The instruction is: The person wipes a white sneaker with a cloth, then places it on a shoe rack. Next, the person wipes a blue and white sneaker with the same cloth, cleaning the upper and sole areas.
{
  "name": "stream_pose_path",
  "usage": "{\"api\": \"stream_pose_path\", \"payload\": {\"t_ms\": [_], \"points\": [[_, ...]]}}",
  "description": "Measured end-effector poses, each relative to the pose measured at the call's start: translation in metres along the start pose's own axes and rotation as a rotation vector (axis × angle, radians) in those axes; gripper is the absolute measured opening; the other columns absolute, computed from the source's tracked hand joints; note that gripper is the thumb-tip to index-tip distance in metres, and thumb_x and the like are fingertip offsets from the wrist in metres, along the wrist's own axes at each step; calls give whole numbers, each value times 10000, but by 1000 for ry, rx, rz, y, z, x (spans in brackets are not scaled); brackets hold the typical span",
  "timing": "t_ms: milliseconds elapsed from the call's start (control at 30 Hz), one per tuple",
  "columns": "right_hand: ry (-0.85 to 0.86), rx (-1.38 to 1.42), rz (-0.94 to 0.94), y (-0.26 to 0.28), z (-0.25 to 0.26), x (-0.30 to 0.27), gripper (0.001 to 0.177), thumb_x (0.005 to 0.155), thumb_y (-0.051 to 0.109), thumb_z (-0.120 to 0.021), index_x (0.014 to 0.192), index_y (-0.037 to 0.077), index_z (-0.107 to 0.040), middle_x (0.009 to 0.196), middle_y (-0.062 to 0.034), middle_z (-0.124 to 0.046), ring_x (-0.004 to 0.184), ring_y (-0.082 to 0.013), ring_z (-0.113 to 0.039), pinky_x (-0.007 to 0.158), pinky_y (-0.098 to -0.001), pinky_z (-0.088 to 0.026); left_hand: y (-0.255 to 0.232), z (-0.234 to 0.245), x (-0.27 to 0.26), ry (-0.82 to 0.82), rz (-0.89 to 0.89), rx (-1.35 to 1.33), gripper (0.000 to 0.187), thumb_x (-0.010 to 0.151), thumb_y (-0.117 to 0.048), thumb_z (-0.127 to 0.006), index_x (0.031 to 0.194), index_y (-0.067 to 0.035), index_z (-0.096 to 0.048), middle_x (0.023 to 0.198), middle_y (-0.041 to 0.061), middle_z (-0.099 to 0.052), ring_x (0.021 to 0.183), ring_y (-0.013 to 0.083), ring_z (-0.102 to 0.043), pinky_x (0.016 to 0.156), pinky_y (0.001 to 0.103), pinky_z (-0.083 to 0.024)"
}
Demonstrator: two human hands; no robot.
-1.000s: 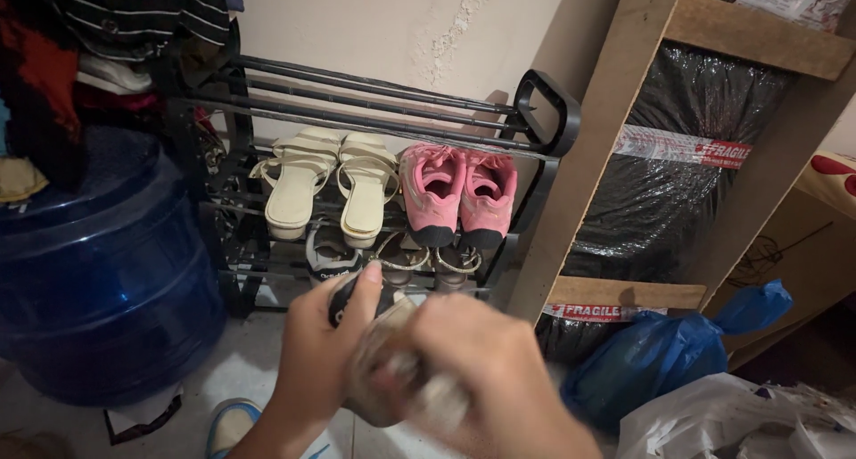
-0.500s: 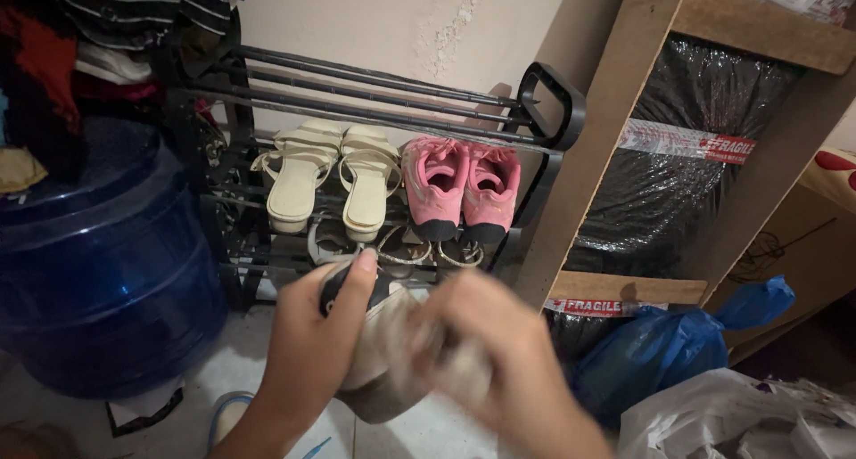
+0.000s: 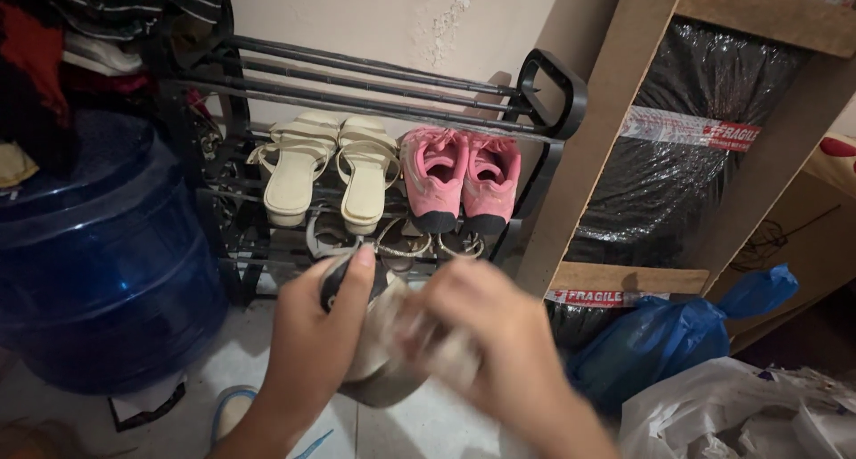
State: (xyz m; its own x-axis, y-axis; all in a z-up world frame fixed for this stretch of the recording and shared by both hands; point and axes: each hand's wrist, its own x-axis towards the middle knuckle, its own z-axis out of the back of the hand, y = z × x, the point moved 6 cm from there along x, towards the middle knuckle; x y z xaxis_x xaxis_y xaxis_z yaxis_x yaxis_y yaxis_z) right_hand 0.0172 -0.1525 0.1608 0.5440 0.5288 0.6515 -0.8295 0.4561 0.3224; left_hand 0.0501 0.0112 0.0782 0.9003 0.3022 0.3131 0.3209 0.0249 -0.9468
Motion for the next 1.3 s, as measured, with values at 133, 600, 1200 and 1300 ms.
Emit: {"api": "stream_pose_path", "payload": {"t_ms": [133,600,1200,1300], "points": [[-5,-59,36,3,4,4,294,756,193,-819,1023,117,-723,938,-41,-667,843,-231,-703,720,-345,-565,6,-5,1,51,15,-68,373,987,-297,-604,750,-18,-670,625,-56,-555,607,32,-459,523,263,-407],[-41,-151,198,16,15,-4,319,716,246,-817,1006,148,-727,930,-29,-647,822,-243,-673,732,-385,-557,1,-18,0,83,52,-112,316,976,-265,-623,809,-13,-715,668,-50,-620,632,34,-503,570,250,-449],[-82,-302,212,3,9,-28,355,714,251,-811,1055,174,-748,1002,-23,-663,927,-236,-688,780,-351,-572,22,-26,-7,130,230,-116,394,1054,-293,-622,874,55,-672,602,87,-490,491,188,-409,447,362,-306],[-64,-286,207,14,8,-20,333,701,208,-816,1028,209,-756,995,2,-671,872,-196,-690,746,-333,-572,10,-23,-4,83,22,-151,283,968,-284,-613,870,-40,-720,726,-67,-652,680,16,-531,612,230,-471]]}}
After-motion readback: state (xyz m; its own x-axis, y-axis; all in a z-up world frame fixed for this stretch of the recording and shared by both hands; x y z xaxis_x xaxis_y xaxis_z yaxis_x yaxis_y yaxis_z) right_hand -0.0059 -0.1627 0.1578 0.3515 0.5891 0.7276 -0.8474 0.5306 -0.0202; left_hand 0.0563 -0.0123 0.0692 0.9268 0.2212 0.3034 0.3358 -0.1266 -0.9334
